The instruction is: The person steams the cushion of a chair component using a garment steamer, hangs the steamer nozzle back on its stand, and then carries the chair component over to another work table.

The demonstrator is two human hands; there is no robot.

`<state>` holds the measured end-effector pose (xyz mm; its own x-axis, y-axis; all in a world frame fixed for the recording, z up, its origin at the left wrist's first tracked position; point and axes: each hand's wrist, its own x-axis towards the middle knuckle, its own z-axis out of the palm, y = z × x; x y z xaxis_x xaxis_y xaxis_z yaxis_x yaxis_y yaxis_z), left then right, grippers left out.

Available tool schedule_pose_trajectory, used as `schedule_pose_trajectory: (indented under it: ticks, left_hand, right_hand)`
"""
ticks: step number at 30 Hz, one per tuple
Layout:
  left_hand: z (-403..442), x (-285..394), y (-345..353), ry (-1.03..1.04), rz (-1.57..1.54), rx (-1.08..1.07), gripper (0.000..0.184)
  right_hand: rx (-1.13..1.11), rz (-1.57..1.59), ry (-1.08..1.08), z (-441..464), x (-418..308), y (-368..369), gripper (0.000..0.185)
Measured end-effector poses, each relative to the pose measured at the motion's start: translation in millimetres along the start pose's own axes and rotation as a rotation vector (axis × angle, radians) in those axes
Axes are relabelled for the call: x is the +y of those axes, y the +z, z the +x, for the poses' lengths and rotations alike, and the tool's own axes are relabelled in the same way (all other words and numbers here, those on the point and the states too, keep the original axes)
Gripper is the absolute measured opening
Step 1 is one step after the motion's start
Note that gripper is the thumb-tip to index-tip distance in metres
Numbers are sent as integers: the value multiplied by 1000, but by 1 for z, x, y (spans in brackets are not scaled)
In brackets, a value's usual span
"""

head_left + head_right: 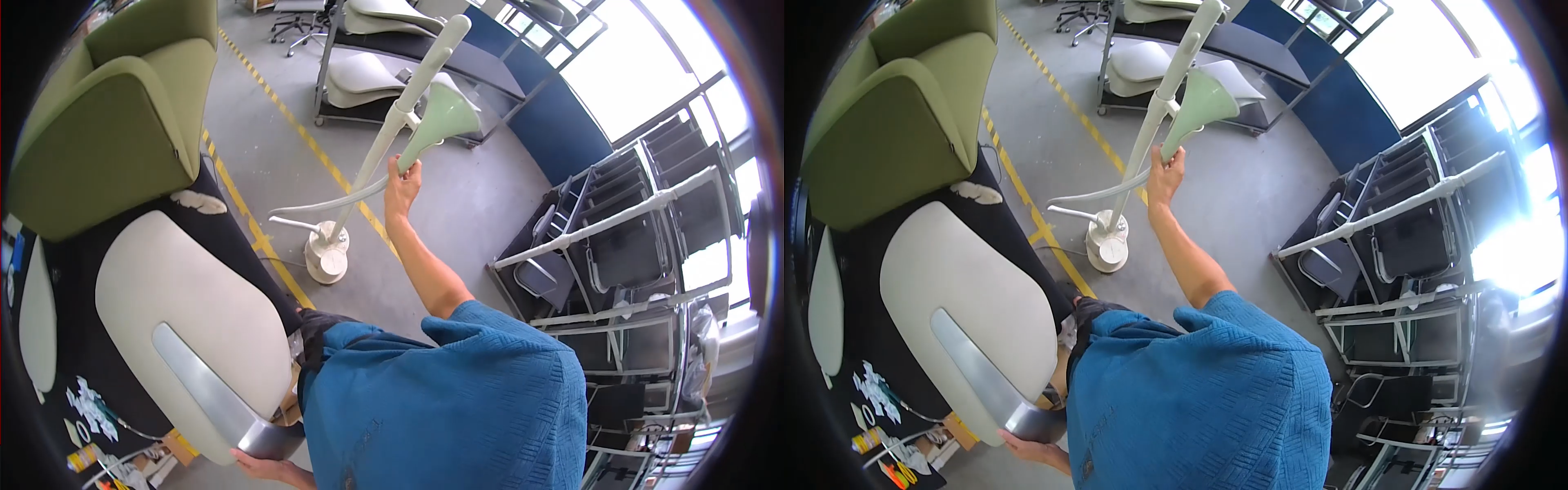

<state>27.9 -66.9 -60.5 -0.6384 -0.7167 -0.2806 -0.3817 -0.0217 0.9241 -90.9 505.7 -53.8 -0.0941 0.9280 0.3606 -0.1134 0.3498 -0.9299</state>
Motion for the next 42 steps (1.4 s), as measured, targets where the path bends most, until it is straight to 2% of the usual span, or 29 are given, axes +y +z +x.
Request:
schedule_pose_trajectory:
  ticks: [3, 5, 15, 20, 27, 29, 31, 33, 36, 38, 39, 40, 42]
  left_hand:
    - [6, -7, 4, -2, -18, 13, 58]
    - [5, -7, 3, -8, -28, 3, 57]
    - [2, -4, 4, -27, -37, 31, 56]
    - [-3, 2, 7, -32, -5, 48, 54]
    - [2, -4, 4, -17, 20, 49, 53]
    - [5, -9, 3, -20, 23, 34, 53]
    - [4, -11, 5, 1, 14, 62, 54]
    - [4, -10, 4, -7, 20, 57, 54]
    - [5, -9, 2, -31, 16, 50, 54]
    - [5, -8, 3, -49, -5, 82, 54]
    - [6, -6, 3, -86, -90, 51, 54]
    - [7, -5, 2, -115, -180, 27, 54]
    - [13, -12, 0, -130, -165, 56, 54]
  right_hand:
    - [-67, -69, 82, -7, 3, 5, 28]
    - [-15, 0, 43, -5, 6, 8, 29]
    - [-56, -22, 26, -15, 8, 10, 40]
    - [-150, -106, 207, -16, 19, 2, 39]
    - [-171, -112, 264, -50, 30, -1, 41]
    - [-283, -177, 509, -73, 66, -13, 41]
    - [-437, -254, 560, -106, 117, -25, 42]
    - [-556, -239, 752, -142, 86, -19, 42]
    - [-698, -282, 742, -187, 99, -20, 41]
    - [-948, -322, 565, -204, 87, -9, 46]
    - [-968, -288, 480, -209, 58, 3, 42]
    - [-1012, -266, 477, -214, 38, 17, 42]
    - [-1074, -65, 495, -224, 16, 48, 38]
